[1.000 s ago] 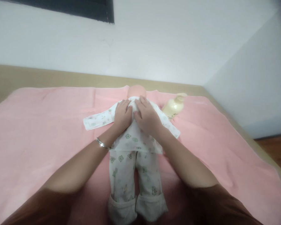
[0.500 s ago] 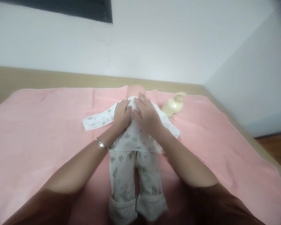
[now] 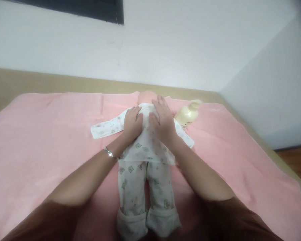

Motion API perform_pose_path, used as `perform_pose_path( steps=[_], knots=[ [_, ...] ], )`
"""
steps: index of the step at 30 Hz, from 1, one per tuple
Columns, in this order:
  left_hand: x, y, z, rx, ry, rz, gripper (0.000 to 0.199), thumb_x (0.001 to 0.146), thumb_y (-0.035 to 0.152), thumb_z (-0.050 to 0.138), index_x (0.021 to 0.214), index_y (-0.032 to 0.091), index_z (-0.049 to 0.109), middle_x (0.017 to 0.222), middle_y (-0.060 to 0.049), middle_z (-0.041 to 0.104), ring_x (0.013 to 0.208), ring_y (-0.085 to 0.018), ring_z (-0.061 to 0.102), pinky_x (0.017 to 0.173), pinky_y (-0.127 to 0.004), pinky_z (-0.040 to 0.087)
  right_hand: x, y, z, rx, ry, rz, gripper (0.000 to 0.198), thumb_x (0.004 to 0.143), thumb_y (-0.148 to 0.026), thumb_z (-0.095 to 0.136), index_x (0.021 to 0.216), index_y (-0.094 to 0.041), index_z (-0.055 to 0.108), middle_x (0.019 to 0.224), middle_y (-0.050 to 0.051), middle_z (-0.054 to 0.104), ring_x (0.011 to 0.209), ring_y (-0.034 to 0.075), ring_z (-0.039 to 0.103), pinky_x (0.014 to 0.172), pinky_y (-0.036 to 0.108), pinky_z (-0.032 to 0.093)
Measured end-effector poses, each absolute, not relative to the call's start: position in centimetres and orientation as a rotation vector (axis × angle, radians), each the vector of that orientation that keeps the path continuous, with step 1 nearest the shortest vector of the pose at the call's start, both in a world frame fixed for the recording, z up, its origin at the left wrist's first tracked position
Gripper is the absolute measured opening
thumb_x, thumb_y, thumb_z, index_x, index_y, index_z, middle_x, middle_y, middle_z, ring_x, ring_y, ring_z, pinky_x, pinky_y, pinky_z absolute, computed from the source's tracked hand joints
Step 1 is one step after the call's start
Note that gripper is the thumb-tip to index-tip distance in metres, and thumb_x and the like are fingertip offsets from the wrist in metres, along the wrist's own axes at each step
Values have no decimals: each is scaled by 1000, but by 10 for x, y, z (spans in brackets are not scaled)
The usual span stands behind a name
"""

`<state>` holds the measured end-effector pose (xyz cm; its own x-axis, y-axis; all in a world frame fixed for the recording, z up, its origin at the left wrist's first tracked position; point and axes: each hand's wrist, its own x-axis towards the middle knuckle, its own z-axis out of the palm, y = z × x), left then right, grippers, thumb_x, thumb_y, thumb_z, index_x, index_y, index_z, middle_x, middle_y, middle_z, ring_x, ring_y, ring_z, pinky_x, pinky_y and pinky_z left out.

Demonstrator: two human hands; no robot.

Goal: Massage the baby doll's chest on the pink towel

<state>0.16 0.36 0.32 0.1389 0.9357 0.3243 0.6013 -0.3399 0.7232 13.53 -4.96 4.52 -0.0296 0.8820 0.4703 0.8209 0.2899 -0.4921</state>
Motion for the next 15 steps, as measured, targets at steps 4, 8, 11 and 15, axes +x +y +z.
perform_pose_path(
  steps=[4, 8, 11, 15],
  knots=[
    [2, 4, 2, 2027, 1452, 1087, 45, 90, 25, 34, 121, 15, 66, 134, -11, 66, 127, -25, 55, 119, -44, 39, 130, -46, 31, -1555, -1924, 82, 49, 97, -24, 34, 142, -14, 52, 160, 14, 39, 154, 30, 27, 125, 60, 24],
    [2, 5, 2, 2050, 1446, 1081, 45, 91, 25, 34, 122, 14, 65, 134, -11, 65, 127, -25, 55, 119, -44, 39, 129, -40, 26, -1579, -2096, 100, 47, 96, -24, 38, 136, -10, 58, 156, 18, 44, 150, 35, 35, 124, 59, 27],
    [2, 4, 3, 2035, 1452, 1075, 45, 91, 26, 34, 122, 15, 65, 134, -11, 65, 128, -26, 54, 119, -45, 38, 143, -43, 47, -1561, -2050, 9, 48, 94, -24, 39, 138, -14, 56, 159, 14, 42, 152, 33, 31, 124, 61, 26],
    [2, 2, 5, 2009, 1496, 1053, 47, 91, 27, 35, 127, 16, 63, 137, -9, 64, 130, -25, 53, 120, -43, 39, 186, -50, 87, -1591, -1827, -271, 55, 98, -26, 26, 150, -17, 40, 166, 13, 26, 157, 31, 19, 123, 65, 23]
  ],
)
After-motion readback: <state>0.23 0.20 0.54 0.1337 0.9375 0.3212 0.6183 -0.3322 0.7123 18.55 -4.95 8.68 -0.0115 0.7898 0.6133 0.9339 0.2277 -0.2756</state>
